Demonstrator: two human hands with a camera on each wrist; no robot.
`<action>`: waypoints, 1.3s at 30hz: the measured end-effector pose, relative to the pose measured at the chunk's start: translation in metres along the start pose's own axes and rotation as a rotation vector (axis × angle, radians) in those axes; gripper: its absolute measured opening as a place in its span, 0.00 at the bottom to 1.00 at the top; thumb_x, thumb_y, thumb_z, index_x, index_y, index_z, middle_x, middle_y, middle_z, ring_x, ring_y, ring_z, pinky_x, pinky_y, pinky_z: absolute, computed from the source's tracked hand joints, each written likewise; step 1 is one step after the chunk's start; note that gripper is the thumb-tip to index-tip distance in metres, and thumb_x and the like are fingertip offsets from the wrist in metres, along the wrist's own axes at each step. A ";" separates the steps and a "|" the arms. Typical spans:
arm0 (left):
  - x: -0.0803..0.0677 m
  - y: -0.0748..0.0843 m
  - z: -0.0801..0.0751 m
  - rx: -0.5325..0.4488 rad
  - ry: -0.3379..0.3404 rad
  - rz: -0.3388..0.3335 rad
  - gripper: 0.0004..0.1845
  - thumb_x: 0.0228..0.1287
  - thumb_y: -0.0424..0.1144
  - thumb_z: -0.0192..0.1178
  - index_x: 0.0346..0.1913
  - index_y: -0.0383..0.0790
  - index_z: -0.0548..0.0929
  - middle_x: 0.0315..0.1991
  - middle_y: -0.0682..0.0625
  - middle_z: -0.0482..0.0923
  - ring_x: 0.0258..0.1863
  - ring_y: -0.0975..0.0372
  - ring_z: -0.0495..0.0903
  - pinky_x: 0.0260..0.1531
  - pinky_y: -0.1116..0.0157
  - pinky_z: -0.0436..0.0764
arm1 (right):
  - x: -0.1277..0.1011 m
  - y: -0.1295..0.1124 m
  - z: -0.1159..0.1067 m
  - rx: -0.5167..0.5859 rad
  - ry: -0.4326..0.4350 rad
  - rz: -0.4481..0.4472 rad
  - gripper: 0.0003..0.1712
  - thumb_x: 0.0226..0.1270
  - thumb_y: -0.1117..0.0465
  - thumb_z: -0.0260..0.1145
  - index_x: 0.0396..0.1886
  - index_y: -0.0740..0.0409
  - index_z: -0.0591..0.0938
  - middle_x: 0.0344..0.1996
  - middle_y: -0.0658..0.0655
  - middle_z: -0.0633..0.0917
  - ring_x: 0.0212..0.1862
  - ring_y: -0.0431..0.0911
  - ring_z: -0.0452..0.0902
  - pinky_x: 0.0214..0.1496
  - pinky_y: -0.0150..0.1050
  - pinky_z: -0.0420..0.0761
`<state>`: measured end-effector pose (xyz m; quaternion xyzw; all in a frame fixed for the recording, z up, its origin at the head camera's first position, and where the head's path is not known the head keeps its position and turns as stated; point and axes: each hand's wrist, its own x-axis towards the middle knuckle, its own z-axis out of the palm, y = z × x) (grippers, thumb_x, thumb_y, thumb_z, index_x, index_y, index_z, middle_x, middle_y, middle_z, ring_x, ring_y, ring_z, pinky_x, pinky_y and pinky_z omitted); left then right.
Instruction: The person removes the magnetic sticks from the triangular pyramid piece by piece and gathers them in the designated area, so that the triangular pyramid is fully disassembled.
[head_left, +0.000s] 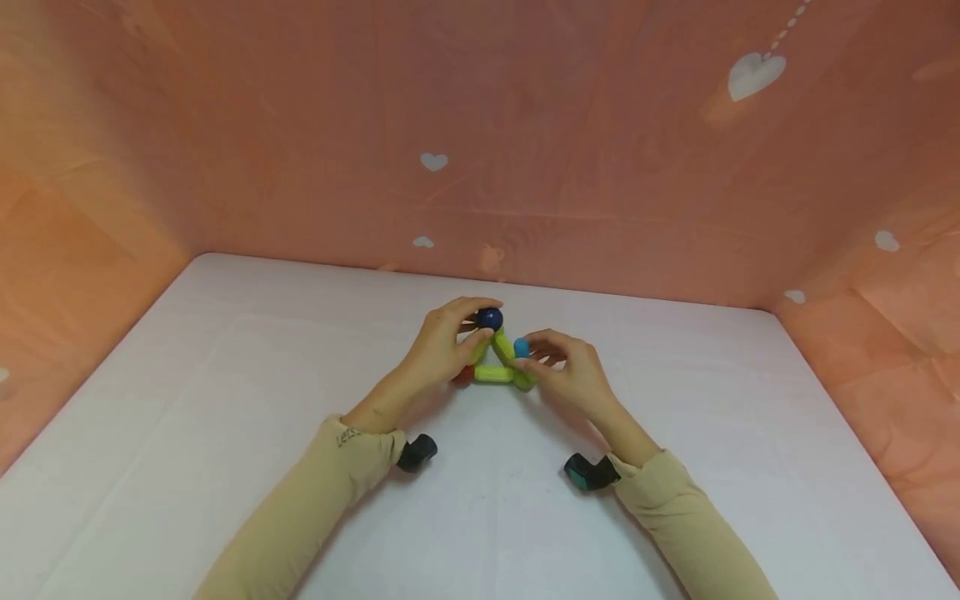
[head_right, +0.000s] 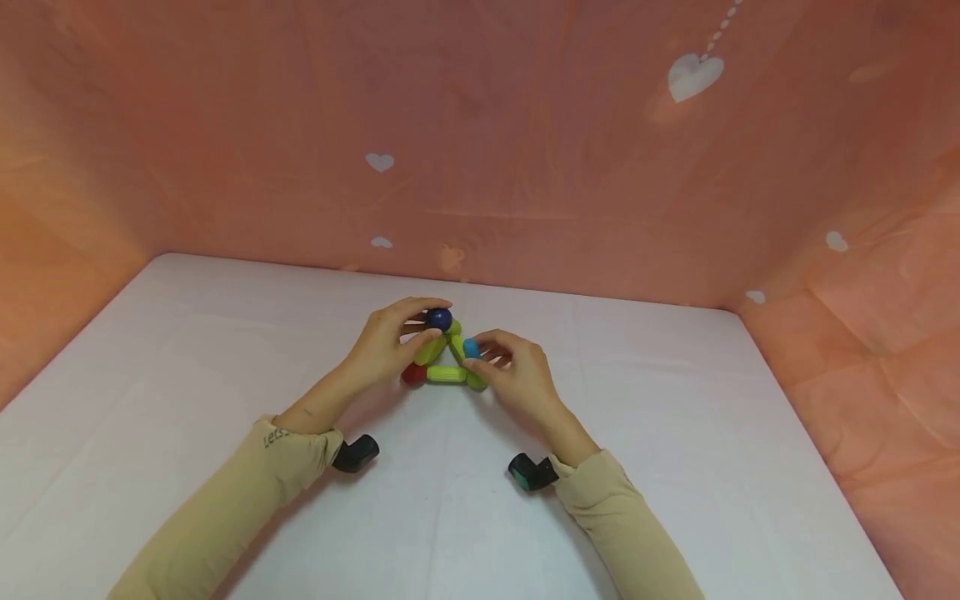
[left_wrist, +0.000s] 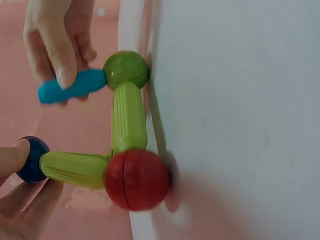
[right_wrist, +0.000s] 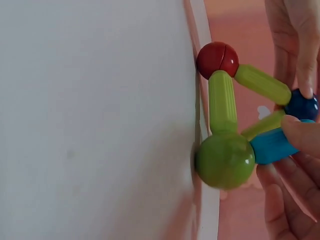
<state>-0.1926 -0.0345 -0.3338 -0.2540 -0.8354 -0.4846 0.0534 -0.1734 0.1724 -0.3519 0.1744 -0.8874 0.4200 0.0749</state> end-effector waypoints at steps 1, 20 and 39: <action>0.000 0.000 -0.001 -0.004 0.007 -0.017 0.20 0.65 0.28 0.58 0.60 0.35 0.76 0.56 0.38 0.76 0.55 0.49 0.79 0.53 0.59 0.79 | 0.000 0.000 -0.001 0.007 0.006 0.004 0.16 0.56 0.63 0.72 0.45 0.62 0.84 0.36 0.58 0.88 0.38 0.48 0.83 0.40 0.36 0.80; -0.007 -0.005 -0.026 0.077 0.006 -0.067 0.21 0.67 0.27 0.54 0.62 0.36 0.73 0.55 0.35 0.74 0.55 0.46 0.77 0.54 0.56 0.79 | -0.004 0.011 -0.007 0.084 0.025 -0.012 0.14 0.57 0.66 0.71 0.42 0.63 0.80 0.34 0.60 0.87 0.37 0.42 0.82 0.38 0.28 0.79; -0.025 -0.033 -0.057 0.168 -0.013 -0.086 0.17 0.61 0.25 0.58 0.54 0.25 0.74 0.51 0.31 0.76 0.45 0.44 0.81 0.48 0.54 0.81 | -0.009 0.016 -0.017 -0.006 -0.035 0.058 0.13 0.58 0.64 0.71 0.43 0.61 0.83 0.36 0.57 0.86 0.34 0.43 0.80 0.39 0.34 0.79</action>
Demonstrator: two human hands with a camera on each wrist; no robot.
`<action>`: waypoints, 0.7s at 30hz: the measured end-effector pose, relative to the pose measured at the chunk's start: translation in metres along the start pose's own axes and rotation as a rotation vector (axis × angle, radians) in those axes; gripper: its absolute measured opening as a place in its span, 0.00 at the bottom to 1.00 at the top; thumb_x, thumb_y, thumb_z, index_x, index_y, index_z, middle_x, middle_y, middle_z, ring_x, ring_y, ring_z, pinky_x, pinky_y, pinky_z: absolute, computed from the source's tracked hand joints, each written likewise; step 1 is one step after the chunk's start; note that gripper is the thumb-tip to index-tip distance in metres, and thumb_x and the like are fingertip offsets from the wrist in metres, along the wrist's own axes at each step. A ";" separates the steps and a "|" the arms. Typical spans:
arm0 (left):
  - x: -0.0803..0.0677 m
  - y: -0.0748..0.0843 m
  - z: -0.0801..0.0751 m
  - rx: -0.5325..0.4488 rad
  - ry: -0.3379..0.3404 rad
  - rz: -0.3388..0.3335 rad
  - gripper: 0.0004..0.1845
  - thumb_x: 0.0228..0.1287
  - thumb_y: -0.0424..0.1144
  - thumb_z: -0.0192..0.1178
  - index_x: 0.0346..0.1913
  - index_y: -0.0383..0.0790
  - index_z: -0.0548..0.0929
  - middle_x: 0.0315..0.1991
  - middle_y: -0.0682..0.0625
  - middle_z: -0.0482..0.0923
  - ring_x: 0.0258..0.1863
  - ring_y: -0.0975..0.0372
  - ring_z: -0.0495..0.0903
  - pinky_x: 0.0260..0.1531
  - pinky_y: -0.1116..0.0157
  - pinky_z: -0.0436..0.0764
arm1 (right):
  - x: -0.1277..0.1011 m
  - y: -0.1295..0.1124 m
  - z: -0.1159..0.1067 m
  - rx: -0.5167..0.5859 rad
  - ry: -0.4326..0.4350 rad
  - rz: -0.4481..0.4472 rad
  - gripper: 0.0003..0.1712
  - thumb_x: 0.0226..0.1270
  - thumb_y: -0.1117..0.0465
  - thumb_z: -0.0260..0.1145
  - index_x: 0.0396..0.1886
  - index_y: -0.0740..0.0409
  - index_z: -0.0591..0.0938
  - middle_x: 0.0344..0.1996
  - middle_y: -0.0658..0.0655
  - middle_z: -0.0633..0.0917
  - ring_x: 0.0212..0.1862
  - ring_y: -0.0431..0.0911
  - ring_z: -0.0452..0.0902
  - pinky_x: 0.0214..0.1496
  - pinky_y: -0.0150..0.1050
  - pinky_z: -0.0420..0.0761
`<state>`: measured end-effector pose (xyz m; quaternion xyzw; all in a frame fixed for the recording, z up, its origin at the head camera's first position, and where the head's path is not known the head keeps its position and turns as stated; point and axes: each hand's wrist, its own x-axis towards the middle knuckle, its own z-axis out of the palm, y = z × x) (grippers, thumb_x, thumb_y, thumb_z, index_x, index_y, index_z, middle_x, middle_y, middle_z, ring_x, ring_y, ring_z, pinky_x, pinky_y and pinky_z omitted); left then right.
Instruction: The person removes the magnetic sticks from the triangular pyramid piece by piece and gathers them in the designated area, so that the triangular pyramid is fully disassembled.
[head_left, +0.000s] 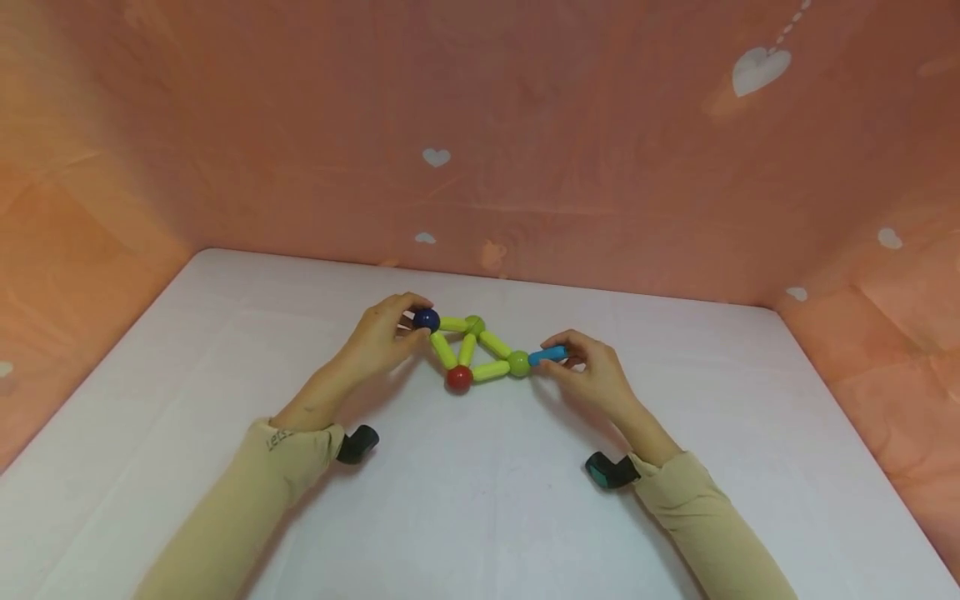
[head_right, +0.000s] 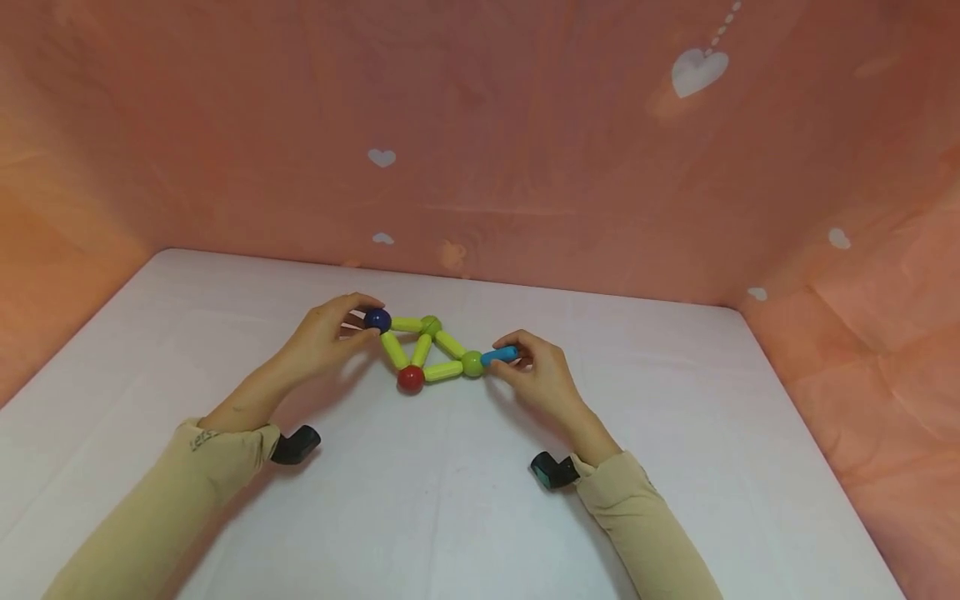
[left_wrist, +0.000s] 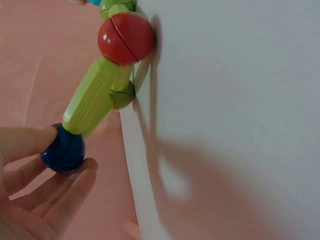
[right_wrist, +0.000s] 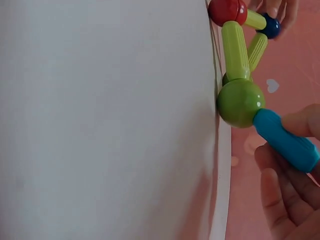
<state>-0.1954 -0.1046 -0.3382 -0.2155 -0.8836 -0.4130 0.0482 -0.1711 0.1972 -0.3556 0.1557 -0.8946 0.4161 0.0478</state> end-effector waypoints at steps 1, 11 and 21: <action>-0.001 -0.001 -0.001 -0.002 -0.007 -0.003 0.17 0.61 0.25 0.58 0.53 0.25 0.74 0.51 0.31 0.76 0.45 0.44 0.81 0.48 0.54 0.81 | 0.000 0.001 -0.001 -0.009 -0.002 0.006 0.13 0.58 0.63 0.71 0.43 0.60 0.83 0.36 0.56 0.86 0.34 0.43 0.79 0.39 0.35 0.78; -0.008 -0.007 -0.008 0.016 -0.071 -0.052 0.16 0.58 0.25 0.61 0.49 0.24 0.75 0.47 0.32 0.78 0.47 0.44 0.80 0.48 0.54 0.82 | -0.002 0.005 -0.006 -0.093 -0.042 0.035 0.12 0.59 0.61 0.71 0.43 0.58 0.84 0.37 0.57 0.87 0.35 0.46 0.79 0.39 0.36 0.77; -0.013 -0.011 -0.007 0.065 -0.096 -0.028 0.17 0.57 0.25 0.63 0.51 0.27 0.79 0.45 0.34 0.81 0.45 0.44 0.80 0.47 0.52 0.81 | -0.001 0.007 -0.011 -0.148 -0.114 0.022 0.12 0.58 0.61 0.71 0.42 0.57 0.86 0.35 0.55 0.87 0.35 0.45 0.78 0.39 0.37 0.77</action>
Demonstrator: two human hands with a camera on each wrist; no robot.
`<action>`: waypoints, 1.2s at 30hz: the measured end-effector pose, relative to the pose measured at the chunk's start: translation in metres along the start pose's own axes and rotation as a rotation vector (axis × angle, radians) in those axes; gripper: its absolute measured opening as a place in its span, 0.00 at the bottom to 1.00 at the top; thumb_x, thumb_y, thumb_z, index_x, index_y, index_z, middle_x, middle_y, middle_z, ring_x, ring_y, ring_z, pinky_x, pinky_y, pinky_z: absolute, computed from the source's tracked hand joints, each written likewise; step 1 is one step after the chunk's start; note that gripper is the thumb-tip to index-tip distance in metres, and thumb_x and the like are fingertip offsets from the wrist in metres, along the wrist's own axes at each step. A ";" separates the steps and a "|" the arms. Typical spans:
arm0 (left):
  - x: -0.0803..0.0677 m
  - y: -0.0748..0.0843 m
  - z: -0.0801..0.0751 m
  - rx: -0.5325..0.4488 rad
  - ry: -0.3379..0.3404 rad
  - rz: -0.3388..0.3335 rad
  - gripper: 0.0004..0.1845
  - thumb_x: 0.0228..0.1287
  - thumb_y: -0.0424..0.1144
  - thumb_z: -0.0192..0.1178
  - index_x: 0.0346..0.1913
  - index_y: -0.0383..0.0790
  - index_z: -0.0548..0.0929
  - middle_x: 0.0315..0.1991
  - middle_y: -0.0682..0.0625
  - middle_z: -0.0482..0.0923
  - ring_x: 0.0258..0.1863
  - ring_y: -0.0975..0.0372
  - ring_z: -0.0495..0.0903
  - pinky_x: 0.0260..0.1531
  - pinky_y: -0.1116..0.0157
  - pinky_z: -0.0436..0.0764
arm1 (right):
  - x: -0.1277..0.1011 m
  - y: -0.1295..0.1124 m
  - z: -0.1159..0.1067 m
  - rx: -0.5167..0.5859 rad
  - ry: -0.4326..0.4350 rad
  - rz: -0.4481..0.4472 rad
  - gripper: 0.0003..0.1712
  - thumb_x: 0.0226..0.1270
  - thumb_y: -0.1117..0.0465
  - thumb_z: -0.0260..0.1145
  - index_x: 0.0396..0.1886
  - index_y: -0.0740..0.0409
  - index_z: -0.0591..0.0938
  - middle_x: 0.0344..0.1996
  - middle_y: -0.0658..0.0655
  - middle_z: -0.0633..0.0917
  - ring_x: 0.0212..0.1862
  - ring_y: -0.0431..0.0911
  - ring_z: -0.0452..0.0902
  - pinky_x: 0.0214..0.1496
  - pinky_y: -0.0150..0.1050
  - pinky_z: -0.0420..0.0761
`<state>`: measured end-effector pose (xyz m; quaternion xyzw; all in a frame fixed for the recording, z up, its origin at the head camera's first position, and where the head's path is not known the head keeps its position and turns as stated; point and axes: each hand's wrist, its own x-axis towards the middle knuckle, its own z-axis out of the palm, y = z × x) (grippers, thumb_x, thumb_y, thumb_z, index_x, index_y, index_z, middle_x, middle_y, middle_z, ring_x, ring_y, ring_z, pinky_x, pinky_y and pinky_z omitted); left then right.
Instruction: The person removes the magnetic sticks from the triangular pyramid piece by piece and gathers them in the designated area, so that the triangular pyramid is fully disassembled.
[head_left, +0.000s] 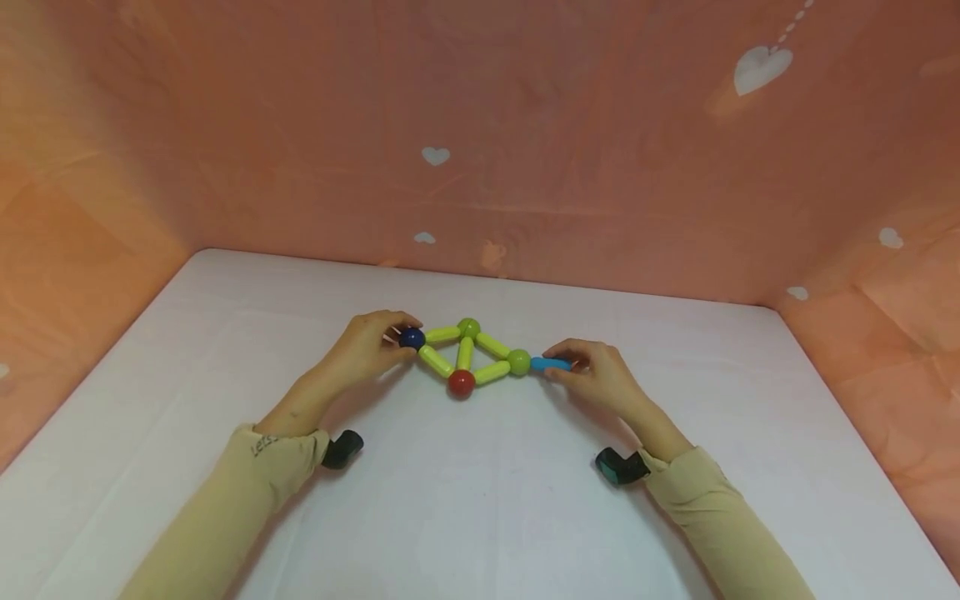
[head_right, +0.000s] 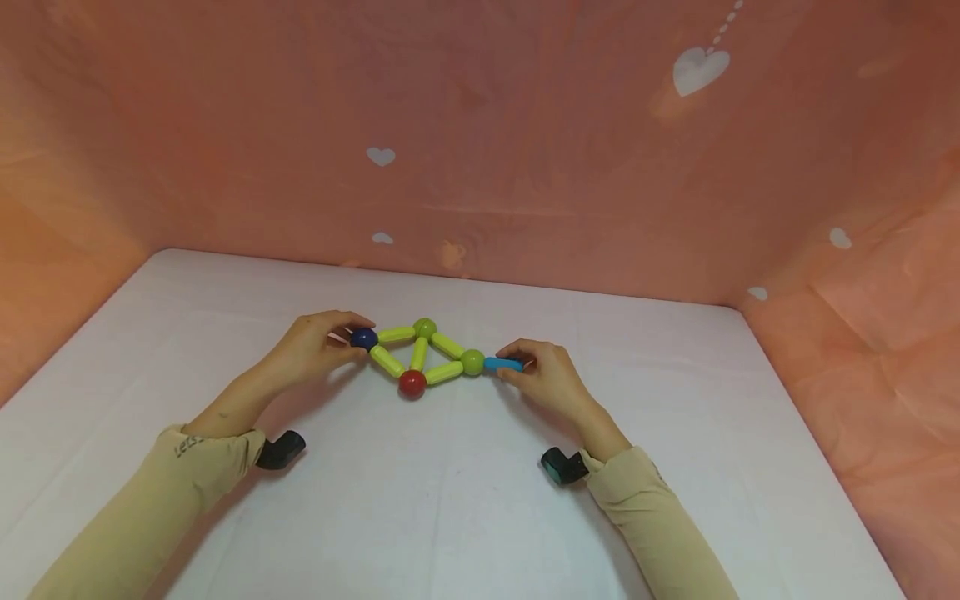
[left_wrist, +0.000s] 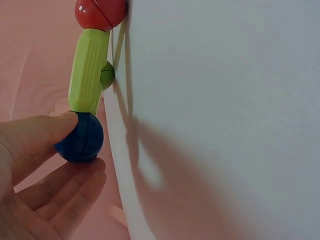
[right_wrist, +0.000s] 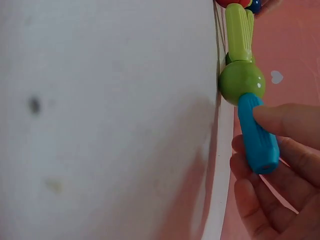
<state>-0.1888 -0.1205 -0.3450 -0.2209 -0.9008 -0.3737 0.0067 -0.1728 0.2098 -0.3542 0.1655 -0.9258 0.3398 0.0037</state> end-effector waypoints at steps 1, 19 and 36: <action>0.000 0.000 0.000 0.002 -0.002 0.000 0.17 0.57 0.25 0.63 0.51 0.27 0.79 0.45 0.34 0.81 0.44 0.44 0.80 0.46 0.52 0.81 | 0.000 0.001 0.000 0.000 -0.008 0.001 0.12 0.58 0.61 0.71 0.42 0.57 0.86 0.35 0.55 0.87 0.35 0.45 0.78 0.38 0.37 0.77; -0.005 -0.005 0.003 0.048 -0.052 -0.079 0.16 0.58 0.27 0.63 0.50 0.29 0.80 0.42 0.35 0.81 0.43 0.47 0.80 0.46 0.53 0.80 | 0.001 0.002 0.002 -0.010 -0.055 -0.009 0.11 0.58 0.65 0.70 0.42 0.60 0.85 0.36 0.56 0.87 0.38 0.47 0.80 0.42 0.39 0.79; -0.004 -0.001 0.000 0.021 -0.044 -0.079 0.16 0.57 0.27 0.64 0.49 0.28 0.80 0.42 0.34 0.81 0.41 0.47 0.81 0.45 0.53 0.81 | 0.008 0.000 -0.002 -0.033 -0.079 -0.013 0.11 0.57 0.65 0.71 0.41 0.60 0.87 0.36 0.58 0.87 0.36 0.46 0.79 0.40 0.37 0.78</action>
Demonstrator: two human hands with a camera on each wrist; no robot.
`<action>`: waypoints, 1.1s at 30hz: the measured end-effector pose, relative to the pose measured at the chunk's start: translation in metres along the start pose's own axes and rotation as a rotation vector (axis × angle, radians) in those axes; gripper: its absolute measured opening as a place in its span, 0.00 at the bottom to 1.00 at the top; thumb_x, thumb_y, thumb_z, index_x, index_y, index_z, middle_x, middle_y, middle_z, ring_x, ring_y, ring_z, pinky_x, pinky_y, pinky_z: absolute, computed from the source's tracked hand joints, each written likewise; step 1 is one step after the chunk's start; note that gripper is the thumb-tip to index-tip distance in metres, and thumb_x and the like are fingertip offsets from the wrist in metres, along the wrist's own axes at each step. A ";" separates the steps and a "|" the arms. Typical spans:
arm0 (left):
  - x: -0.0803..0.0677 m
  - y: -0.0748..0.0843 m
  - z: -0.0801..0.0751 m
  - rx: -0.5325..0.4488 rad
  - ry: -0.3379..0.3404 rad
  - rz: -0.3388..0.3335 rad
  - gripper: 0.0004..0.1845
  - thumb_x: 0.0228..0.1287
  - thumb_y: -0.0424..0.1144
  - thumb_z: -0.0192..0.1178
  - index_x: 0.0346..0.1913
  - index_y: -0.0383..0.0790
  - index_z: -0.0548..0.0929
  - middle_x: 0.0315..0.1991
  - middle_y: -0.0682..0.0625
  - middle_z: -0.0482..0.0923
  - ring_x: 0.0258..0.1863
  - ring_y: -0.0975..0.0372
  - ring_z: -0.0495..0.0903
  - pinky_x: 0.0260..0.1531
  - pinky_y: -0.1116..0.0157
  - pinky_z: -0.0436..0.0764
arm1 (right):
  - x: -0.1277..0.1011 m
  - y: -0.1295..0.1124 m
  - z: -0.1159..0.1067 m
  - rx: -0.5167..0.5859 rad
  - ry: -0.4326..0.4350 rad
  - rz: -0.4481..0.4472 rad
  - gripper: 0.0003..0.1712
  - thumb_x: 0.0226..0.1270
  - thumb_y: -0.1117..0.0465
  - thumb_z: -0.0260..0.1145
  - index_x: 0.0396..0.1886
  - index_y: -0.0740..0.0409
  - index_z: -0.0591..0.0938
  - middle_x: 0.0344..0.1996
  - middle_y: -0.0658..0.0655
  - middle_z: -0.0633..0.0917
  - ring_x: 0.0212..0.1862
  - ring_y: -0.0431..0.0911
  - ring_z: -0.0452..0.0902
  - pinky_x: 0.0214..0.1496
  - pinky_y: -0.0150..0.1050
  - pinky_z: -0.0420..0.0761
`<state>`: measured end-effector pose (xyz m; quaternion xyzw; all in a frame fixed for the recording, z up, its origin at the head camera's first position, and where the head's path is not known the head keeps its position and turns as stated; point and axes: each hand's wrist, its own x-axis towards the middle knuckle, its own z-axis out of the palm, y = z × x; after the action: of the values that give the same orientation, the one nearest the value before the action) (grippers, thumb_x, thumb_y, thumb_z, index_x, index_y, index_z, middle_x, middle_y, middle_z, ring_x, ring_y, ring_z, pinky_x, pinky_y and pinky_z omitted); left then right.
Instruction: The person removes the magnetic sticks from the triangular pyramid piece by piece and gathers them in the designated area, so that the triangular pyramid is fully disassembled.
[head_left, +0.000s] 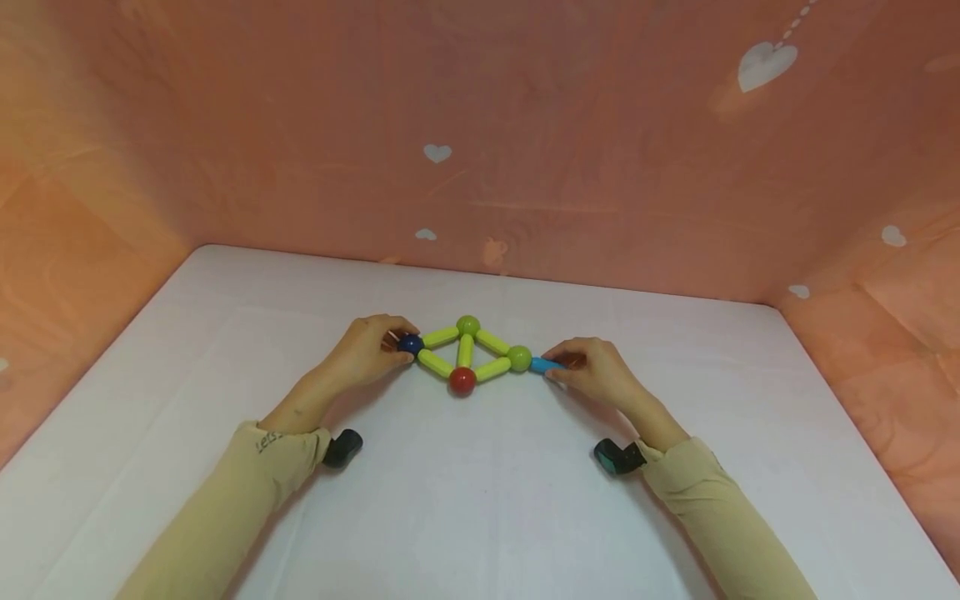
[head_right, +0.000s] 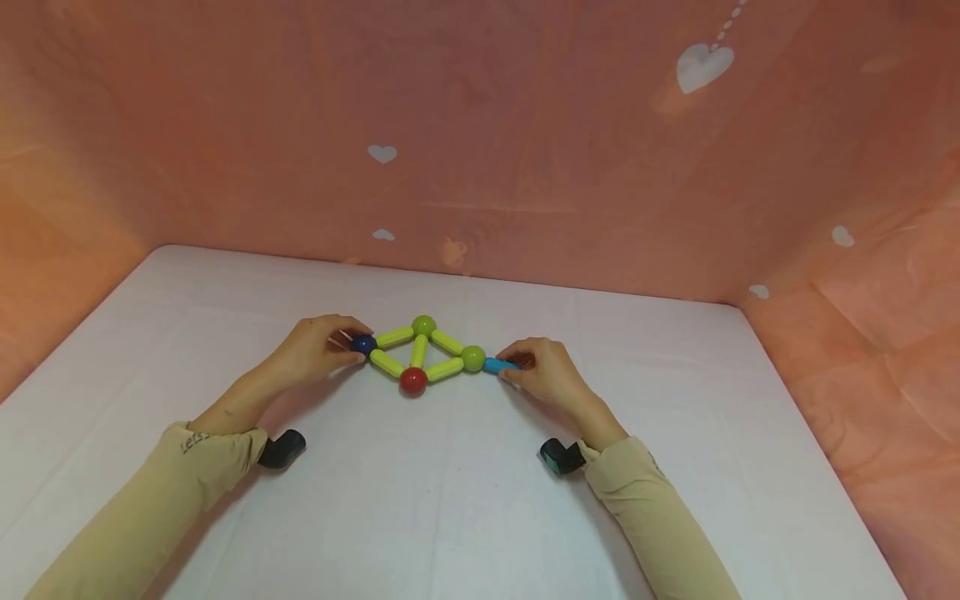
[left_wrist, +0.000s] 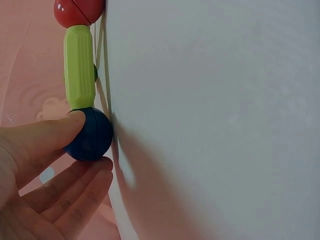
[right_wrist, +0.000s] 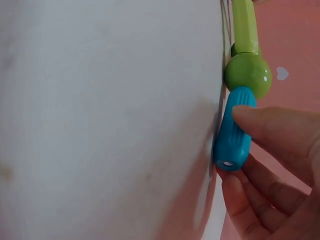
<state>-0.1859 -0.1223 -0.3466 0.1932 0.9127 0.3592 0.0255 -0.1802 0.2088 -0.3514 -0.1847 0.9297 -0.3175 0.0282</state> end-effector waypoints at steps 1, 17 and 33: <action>0.000 0.000 0.000 -0.004 0.003 0.008 0.16 0.57 0.27 0.64 0.49 0.28 0.81 0.42 0.34 0.81 0.40 0.47 0.81 0.44 0.53 0.81 | 0.000 0.000 0.000 -0.001 -0.003 0.001 0.11 0.57 0.65 0.71 0.41 0.61 0.87 0.36 0.58 0.87 0.36 0.46 0.79 0.40 0.37 0.78; 0.000 -0.003 0.002 -0.021 0.005 -0.041 0.16 0.57 0.27 0.64 0.50 0.29 0.81 0.43 0.34 0.81 0.41 0.47 0.81 0.44 0.54 0.81 | 0.005 0.004 0.000 -0.017 -0.021 -0.020 0.11 0.58 0.65 0.70 0.41 0.61 0.86 0.37 0.58 0.87 0.37 0.47 0.79 0.42 0.38 0.78; 0.001 -0.002 0.006 -0.044 0.011 -0.049 0.16 0.57 0.27 0.64 0.50 0.29 0.81 0.44 0.34 0.81 0.42 0.47 0.81 0.45 0.53 0.81 | 0.008 -0.003 -0.001 0.024 -0.015 -0.031 0.13 0.58 0.63 0.70 0.44 0.61 0.85 0.39 0.58 0.87 0.42 0.50 0.81 0.46 0.44 0.81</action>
<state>-0.1865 -0.1198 -0.3521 0.1679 0.9093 0.3793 0.0334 -0.1867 0.2039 -0.3484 -0.2010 0.9226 -0.3275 0.0323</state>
